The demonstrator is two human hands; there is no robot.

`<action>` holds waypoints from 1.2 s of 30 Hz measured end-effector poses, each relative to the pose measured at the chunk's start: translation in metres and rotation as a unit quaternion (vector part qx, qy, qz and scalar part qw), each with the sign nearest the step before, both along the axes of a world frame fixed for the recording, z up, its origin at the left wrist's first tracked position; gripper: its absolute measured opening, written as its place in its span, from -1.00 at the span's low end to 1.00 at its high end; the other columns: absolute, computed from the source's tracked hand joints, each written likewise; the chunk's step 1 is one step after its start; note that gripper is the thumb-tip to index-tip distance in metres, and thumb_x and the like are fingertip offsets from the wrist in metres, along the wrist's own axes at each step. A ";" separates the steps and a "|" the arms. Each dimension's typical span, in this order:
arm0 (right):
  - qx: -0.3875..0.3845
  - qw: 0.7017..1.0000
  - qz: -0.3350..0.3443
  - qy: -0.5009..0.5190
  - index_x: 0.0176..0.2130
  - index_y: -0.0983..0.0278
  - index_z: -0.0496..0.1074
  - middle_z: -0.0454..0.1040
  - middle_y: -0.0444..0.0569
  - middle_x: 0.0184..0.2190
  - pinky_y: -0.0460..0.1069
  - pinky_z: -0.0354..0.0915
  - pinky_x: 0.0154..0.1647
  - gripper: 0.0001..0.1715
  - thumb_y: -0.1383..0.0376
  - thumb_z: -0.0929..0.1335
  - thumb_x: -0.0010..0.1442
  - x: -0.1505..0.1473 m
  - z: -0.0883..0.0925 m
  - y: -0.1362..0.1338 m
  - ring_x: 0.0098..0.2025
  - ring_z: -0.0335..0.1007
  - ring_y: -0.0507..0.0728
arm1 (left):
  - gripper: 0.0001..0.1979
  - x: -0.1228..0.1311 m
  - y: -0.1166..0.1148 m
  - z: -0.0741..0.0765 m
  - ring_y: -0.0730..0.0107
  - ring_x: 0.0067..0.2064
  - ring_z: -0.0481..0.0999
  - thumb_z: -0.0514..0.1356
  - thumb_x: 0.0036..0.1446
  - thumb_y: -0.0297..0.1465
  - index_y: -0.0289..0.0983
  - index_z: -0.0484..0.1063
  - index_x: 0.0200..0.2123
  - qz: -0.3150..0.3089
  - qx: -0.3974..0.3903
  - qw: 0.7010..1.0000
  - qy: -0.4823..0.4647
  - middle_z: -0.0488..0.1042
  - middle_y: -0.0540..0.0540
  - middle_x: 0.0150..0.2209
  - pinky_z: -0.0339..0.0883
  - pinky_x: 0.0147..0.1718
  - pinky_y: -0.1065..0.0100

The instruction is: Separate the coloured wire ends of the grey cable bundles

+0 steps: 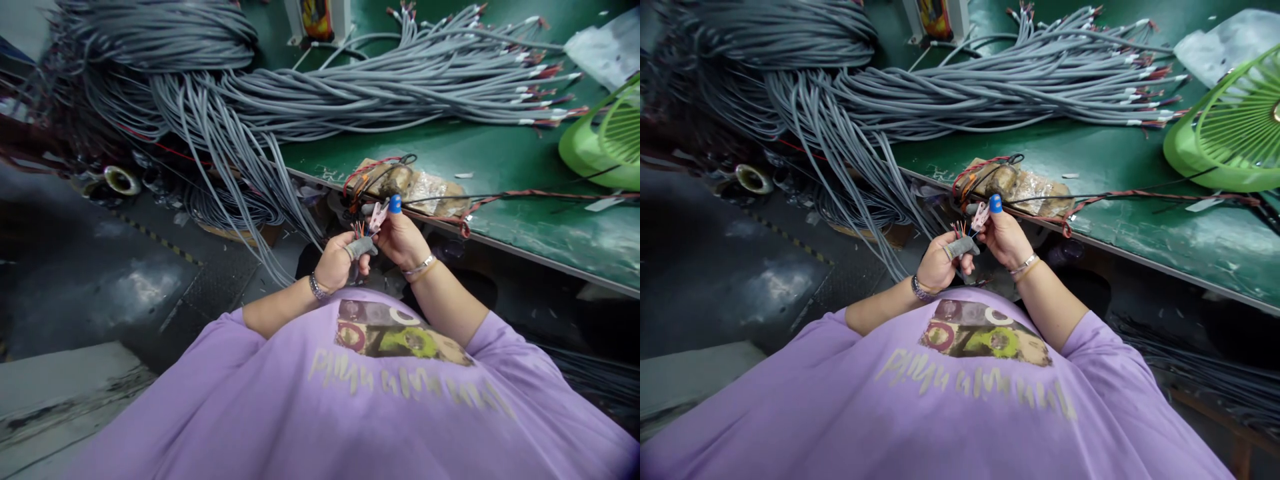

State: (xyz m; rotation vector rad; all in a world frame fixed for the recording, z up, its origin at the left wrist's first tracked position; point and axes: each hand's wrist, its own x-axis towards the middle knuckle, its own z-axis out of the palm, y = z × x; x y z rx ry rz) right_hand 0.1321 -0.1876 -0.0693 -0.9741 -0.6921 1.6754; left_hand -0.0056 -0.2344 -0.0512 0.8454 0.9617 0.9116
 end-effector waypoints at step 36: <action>-0.016 0.999 -0.014 0.049 -0.39 0.27 0.46 0.38 -0.16 -0.56 -0.11 0.13 -0.56 -0.41 -0.20 0.47 0.05 0.000 0.003 -0.006 -0.53 0.23 -0.03 | -0.63 -0.003 0.005 -0.005 0.57 -0.71 0.25 0.34 -0.06 -0.10 -0.27 0.36 -0.46 -0.001 0.035 0.999 0.030 0.29 0.12 -0.73 0.22 -0.61 0.42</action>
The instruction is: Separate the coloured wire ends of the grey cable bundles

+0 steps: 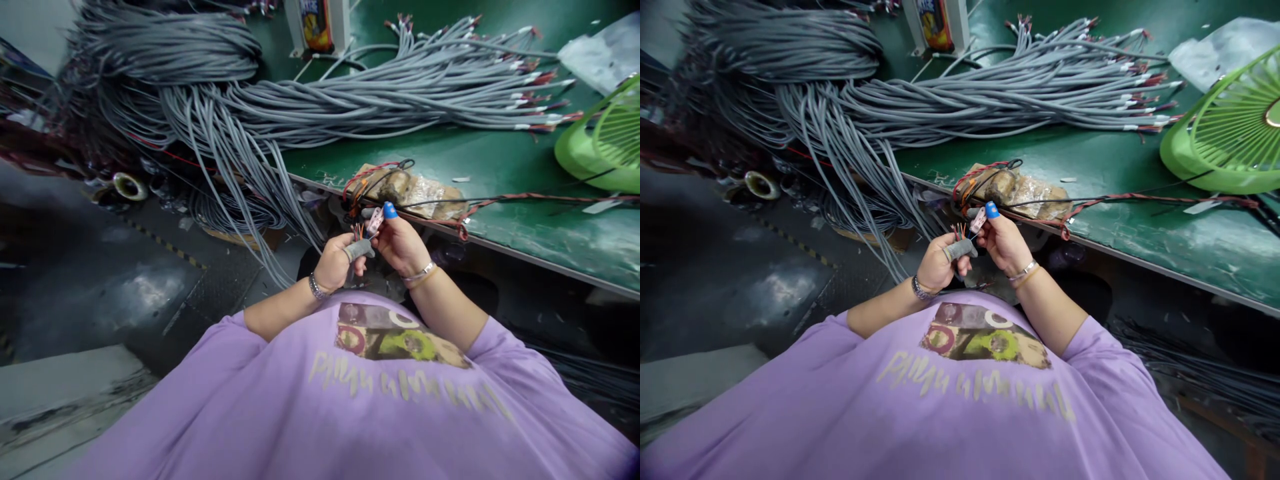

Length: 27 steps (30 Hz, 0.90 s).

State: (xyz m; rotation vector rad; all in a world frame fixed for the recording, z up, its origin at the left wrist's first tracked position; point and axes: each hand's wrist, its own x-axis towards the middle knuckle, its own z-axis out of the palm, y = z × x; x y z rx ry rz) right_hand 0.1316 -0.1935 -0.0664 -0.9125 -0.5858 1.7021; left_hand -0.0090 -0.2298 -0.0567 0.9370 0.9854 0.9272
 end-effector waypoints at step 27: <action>-0.015 1.000 0.004 0.011 -0.40 0.26 0.43 0.48 -0.12 -0.48 -0.13 0.20 -0.55 -0.41 -0.21 0.42 0.13 0.004 0.004 -0.003 -0.54 0.24 -0.05 | -0.57 0.000 -0.002 -0.007 0.56 -0.66 0.33 0.32 0.03 0.00 -0.26 0.41 -0.46 0.098 0.117 0.987 0.048 0.40 0.07 -0.65 0.25 -0.63 0.46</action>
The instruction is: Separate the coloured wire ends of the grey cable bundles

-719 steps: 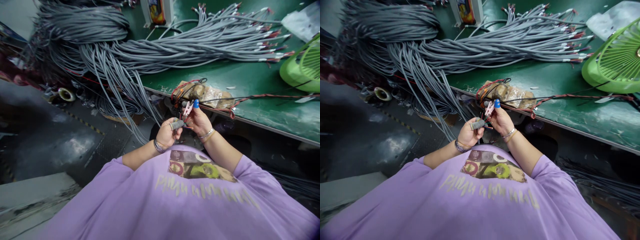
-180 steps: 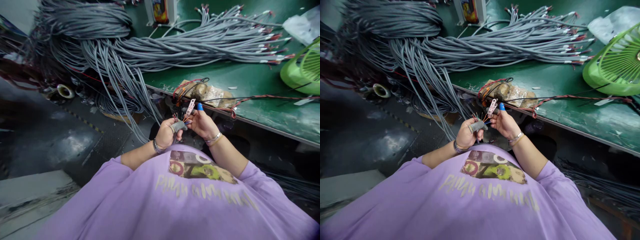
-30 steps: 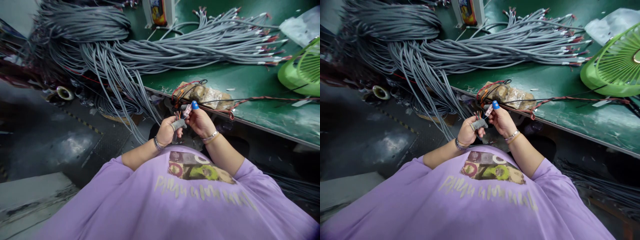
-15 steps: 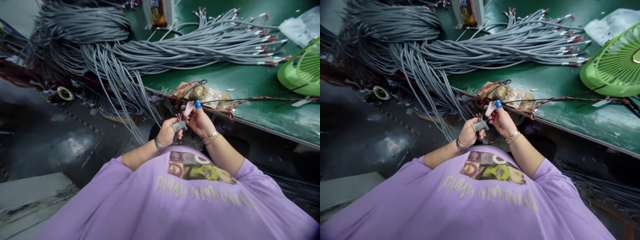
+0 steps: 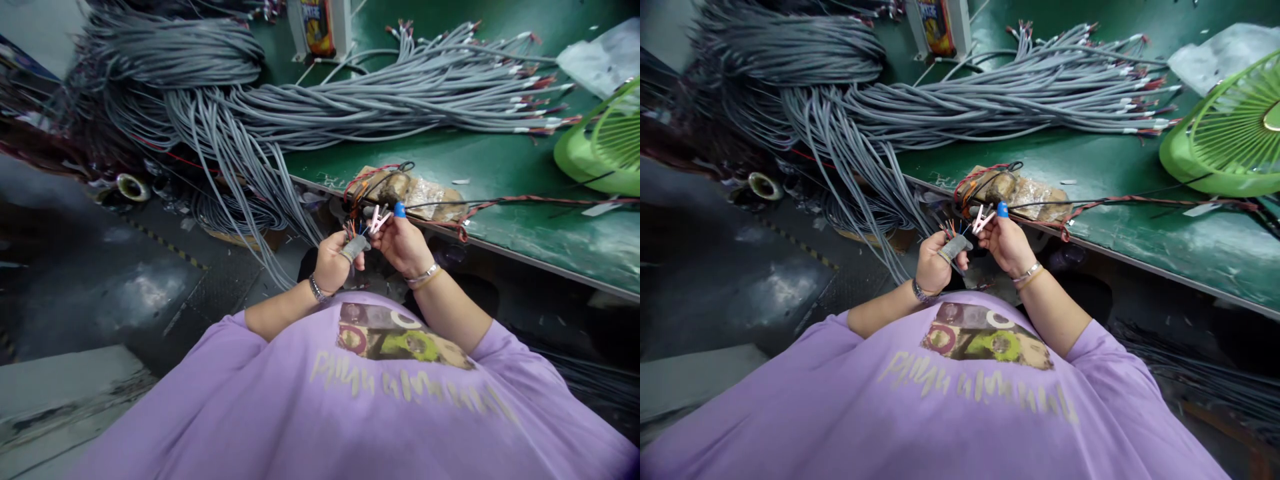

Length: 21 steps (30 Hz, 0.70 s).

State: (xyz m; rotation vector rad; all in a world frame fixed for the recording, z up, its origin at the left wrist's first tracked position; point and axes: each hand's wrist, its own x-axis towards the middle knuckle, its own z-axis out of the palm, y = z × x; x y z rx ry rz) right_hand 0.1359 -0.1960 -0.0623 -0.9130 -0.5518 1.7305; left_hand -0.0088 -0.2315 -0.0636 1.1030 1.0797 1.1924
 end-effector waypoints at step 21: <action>-0.033 0.999 -0.010 0.040 -0.40 0.20 0.38 0.43 -0.16 -0.52 -0.08 0.17 -0.51 -0.32 -0.35 0.38 0.03 -0.012 -0.008 0.002 -0.52 0.26 0.00 | -0.52 0.001 -0.007 0.004 0.57 -0.66 0.32 0.36 -0.04 0.04 -0.29 0.43 -0.46 -0.034 -0.032 0.999 0.028 0.39 0.06 -0.66 0.25 -0.65 0.48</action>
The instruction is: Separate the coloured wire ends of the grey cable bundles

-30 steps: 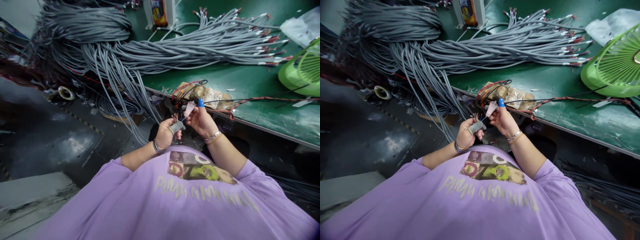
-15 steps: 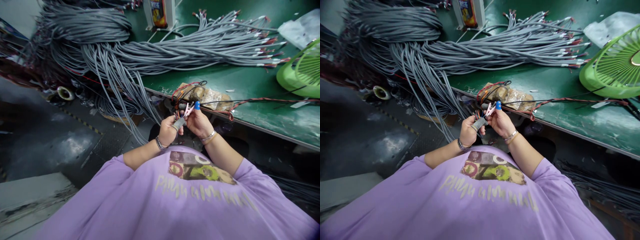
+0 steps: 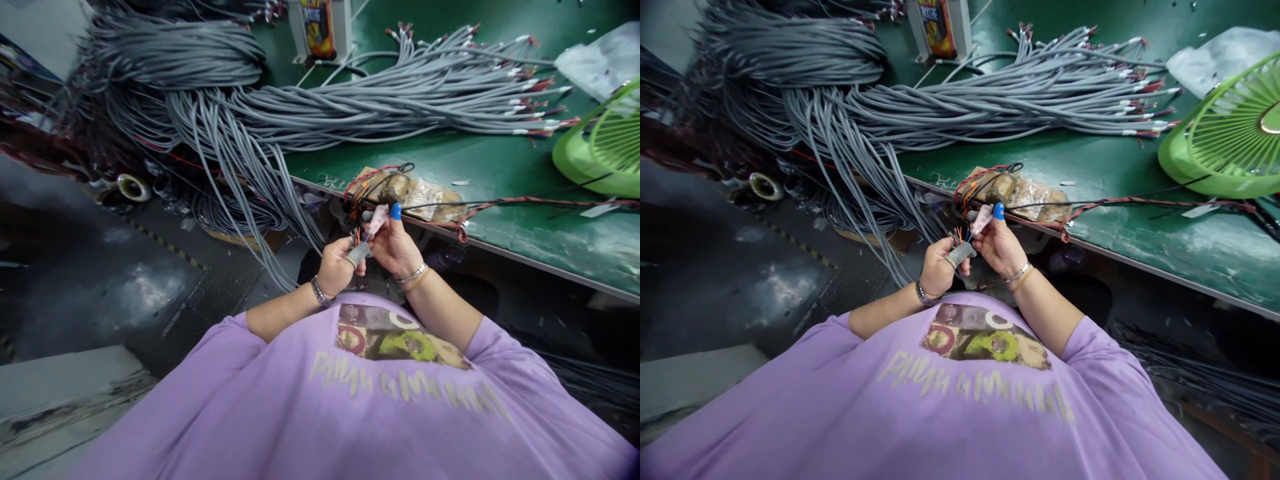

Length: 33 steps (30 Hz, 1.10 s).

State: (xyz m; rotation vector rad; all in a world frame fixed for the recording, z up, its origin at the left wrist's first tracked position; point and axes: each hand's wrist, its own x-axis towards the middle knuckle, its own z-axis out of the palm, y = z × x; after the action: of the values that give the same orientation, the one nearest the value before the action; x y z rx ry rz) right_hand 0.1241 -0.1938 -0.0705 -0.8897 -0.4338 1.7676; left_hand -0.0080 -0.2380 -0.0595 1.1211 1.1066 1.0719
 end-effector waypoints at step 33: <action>0.072 0.993 -0.012 -0.091 -0.47 0.25 0.38 0.32 -0.21 -0.61 -0.14 0.06 -0.62 -0.32 -0.25 0.53 -0.13 0.010 0.002 0.000 -0.61 0.10 -0.08 | -0.58 -0.002 0.001 -0.005 0.56 -0.66 0.34 0.31 0.06 -0.02 -0.27 0.42 -0.48 0.029 0.039 0.998 -0.035 0.41 0.06 -0.65 0.27 -0.63 0.46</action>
State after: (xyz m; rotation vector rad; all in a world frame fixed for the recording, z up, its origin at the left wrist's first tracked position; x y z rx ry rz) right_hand 0.1337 -0.1942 -0.0686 -0.9525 -0.6571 1.6175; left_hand -0.0099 -0.2368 -0.0644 1.1098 1.0543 1.2014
